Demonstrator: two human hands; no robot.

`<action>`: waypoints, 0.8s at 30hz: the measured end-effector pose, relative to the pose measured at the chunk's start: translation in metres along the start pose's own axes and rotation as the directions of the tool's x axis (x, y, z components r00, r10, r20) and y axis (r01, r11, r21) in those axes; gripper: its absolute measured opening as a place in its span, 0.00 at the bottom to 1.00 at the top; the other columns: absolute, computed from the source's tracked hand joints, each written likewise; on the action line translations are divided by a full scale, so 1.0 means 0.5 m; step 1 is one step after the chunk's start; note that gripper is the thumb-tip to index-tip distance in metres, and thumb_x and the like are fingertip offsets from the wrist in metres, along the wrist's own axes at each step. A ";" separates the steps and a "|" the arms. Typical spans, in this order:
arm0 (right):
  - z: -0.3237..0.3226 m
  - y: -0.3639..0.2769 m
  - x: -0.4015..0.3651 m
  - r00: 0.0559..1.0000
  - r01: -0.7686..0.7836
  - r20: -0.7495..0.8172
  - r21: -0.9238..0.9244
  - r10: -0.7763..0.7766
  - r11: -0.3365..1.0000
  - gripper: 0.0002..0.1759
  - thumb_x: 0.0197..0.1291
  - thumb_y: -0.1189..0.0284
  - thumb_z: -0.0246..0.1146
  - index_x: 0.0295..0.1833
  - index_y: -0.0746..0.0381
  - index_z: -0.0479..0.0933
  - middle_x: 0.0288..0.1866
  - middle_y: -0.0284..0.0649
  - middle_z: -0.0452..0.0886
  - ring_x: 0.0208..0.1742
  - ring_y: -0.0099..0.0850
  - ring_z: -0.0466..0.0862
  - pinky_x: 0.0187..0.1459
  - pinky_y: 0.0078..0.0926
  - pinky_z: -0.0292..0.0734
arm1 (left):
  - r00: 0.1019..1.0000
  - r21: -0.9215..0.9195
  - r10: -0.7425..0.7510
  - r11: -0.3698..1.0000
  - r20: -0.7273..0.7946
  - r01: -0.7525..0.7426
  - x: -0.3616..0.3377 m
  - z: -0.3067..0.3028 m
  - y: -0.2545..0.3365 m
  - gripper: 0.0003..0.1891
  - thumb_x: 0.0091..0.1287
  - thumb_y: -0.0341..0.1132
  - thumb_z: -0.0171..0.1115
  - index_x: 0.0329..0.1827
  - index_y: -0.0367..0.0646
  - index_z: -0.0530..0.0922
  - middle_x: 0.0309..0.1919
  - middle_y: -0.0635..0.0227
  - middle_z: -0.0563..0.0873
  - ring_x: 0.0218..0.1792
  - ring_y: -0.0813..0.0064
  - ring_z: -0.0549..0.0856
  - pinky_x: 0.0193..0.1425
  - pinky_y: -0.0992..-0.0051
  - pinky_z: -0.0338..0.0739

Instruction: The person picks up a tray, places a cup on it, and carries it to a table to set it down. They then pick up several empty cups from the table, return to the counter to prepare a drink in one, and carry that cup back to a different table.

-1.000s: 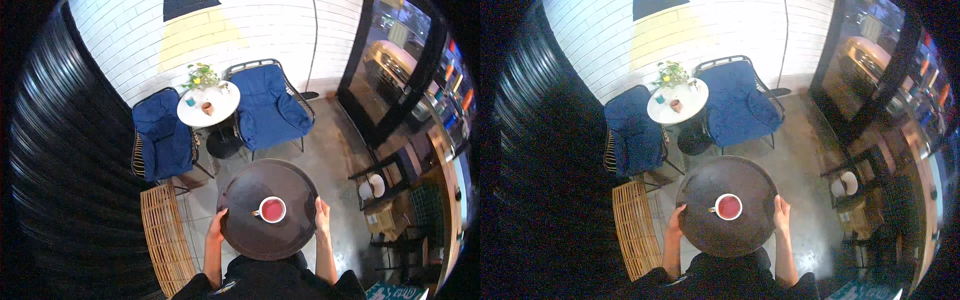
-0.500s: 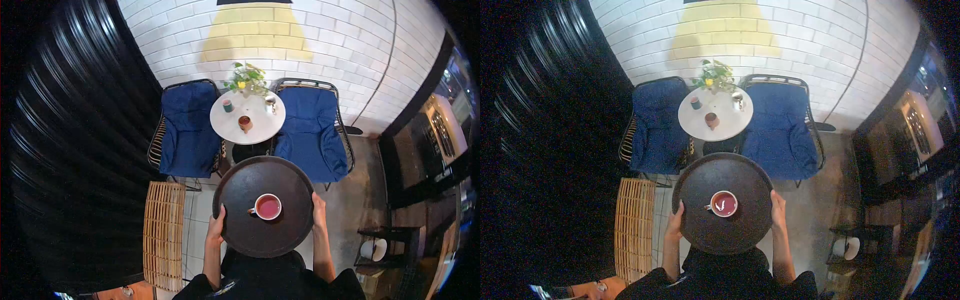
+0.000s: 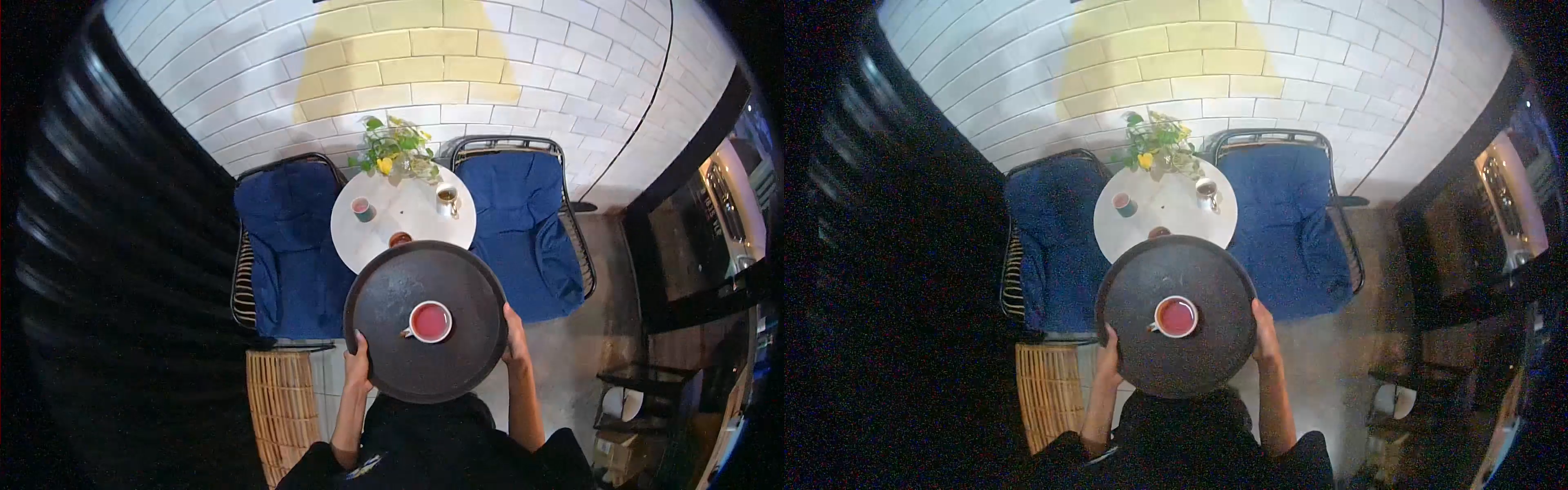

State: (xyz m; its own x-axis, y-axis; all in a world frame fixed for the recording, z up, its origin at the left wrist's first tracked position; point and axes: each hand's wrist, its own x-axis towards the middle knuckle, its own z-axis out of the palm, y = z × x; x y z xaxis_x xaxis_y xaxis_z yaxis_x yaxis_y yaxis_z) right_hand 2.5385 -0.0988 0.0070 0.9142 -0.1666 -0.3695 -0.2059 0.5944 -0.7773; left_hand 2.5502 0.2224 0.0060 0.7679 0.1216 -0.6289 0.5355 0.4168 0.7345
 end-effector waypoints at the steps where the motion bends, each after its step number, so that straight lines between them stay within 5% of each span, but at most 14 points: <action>1: 0.047 -0.026 -0.001 1.000 0.007 0.003 -0.007 -0.007 1.000 0.29 0.68 0.55 0.50 0.62 0.68 0.67 0.58 0.44 0.75 0.55 0.35 0.77 0.57 0.32 0.72 | 1.000 0.017 0.026 1.000 -0.013 -0.026 0.014 0.023 0.030 0.35 0.66 0.54 0.55 0.60 0.27 0.66 0.53 0.50 0.76 0.52 0.60 0.79 0.51 0.61 0.78; 7: 0.082 0.036 0.107 0.989 0.098 -0.101 -0.082 -0.106 0.992 0.27 0.70 0.56 0.47 0.60 0.69 0.69 0.56 0.42 0.76 0.55 0.32 0.76 0.58 0.30 0.70 | 0.994 -0.023 -0.097 0.995 0.039 0.098 0.164 0.024 0.085 0.32 0.65 0.51 0.59 0.60 0.32 0.67 0.54 0.55 0.76 0.52 0.63 0.78 0.51 0.62 0.77; 11: 0.085 0.039 0.163 0.990 0.017 -0.142 -0.036 -0.022 0.999 0.25 0.71 0.57 0.46 0.57 0.68 0.72 0.53 0.41 0.78 0.53 0.29 0.76 0.56 0.26 0.70 | 0.995 -0.036 -0.031 0.999 0.094 0.034 0.225 0.025 0.087 0.27 0.65 0.44 0.62 0.60 0.35 0.68 0.54 0.58 0.77 0.51 0.64 0.79 0.52 0.63 0.77; 14: 0.069 0.032 0.238 0.981 0.115 -0.119 -0.277 -0.153 0.954 0.22 0.70 0.59 0.50 0.54 0.68 0.74 0.49 0.39 0.80 0.49 0.26 0.77 0.50 0.23 0.72 | 0.995 -0.080 -0.042 0.996 0.091 0.050 0.256 0.045 0.098 0.25 0.65 0.40 0.63 0.60 0.36 0.69 0.54 0.60 0.77 0.51 0.64 0.79 0.52 0.64 0.77; 16: 0.065 0.020 0.307 0.960 0.094 -0.162 -0.582 -0.228 0.808 0.18 0.68 0.63 0.54 0.52 0.67 0.75 0.46 0.39 0.81 0.45 0.24 0.79 0.45 0.21 0.73 | 0.996 -0.110 -0.044 0.993 0.075 0.052 0.284 0.038 0.097 0.24 0.64 0.39 0.63 0.60 0.37 0.69 0.54 0.60 0.77 0.51 0.64 0.79 0.52 0.64 0.77; 18: 0.075 0.006 0.386 0.964 0.129 -0.152 -0.449 -0.218 0.884 0.15 0.62 0.68 0.61 0.51 0.66 0.75 0.43 0.38 0.81 0.43 0.24 0.80 0.44 0.23 0.75 | 0.998 -0.138 -0.038 0.989 0.047 0.044 0.316 0.028 0.089 0.24 0.64 0.36 0.64 0.60 0.38 0.69 0.54 0.61 0.77 0.51 0.64 0.79 0.52 0.64 0.77; 20: 0.060 0.010 0.482 0.919 0.224 -0.089 -0.685 -0.385 0.693 0.26 0.54 0.67 0.69 0.55 0.67 0.71 0.46 0.41 0.80 0.45 0.27 0.80 0.46 0.25 0.76 | 1.000 -0.128 -0.018 0.992 -0.005 0.017 0.319 0.039 0.105 0.24 0.64 0.36 0.64 0.60 0.39 0.69 0.54 0.61 0.77 0.51 0.64 0.79 0.53 0.63 0.77; 21: 0.065 0.005 0.525 0.926 0.228 -0.067 -0.684 -0.371 0.693 0.26 0.54 0.67 0.69 0.55 0.67 0.71 0.46 0.41 0.80 0.45 0.27 0.80 0.46 0.25 0.76 | 0.999 -0.108 0.000 0.994 -0.035 -0.004 0.325 0.047 0.113 0.24 0.63 0.36 0.64 0.60 0.39 0.69 0.54 0.62 0.77 0.52 0.64 0.78 0.53 0.63 0.76; 23: 0.074 0.004 0.608 0.901 0.159 -0.074 -0.860 -0.427 0.485 0.41 0.43 0.65 0.75 0.61 0.67 0.64 0.51 0.46 0.77 0.48 0.33 0.79 0.47 0.27 0.77 | 0.998 -0.136 0.007 0.991 -0.061 -0.015 0.350 0.037 0.093 0.25 0.63 0.35 0.65 0.61 0.39 0.68 0.54 0.62 0.77 0.52 0.64 0.78 0.54 0.63 0.76; 24: 0.071 0.007 0.651 0.915 0.156 -0.056 -0.865 -0.400 0.477 0.50 0.37 0.62 0.77 0.64 0.67 0.59 0.55 0.52 0.73 0.52 0.41 0.77 0.52 0.37 0.75 | 0.998 -0.149 0.002 0.989 -0.067 -0.012 0.359 0.034 0.085 0.25 0.62 0.35 0.65 0.61 0.39 0.68 0.53 0.62 0.77 0.52 0.64 0.78 0.55 0.63 0.75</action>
State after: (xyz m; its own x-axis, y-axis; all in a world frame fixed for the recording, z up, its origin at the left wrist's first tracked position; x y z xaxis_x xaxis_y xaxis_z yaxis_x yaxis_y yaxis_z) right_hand 2.8476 -0.1232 -0.0979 0.8990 -0.4345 -0.0552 -0.2577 -0.4228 -0.8688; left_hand 2.7170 0.2469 -0.0714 0.7436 0.1830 -0.6431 0.4679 0.5446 0.6960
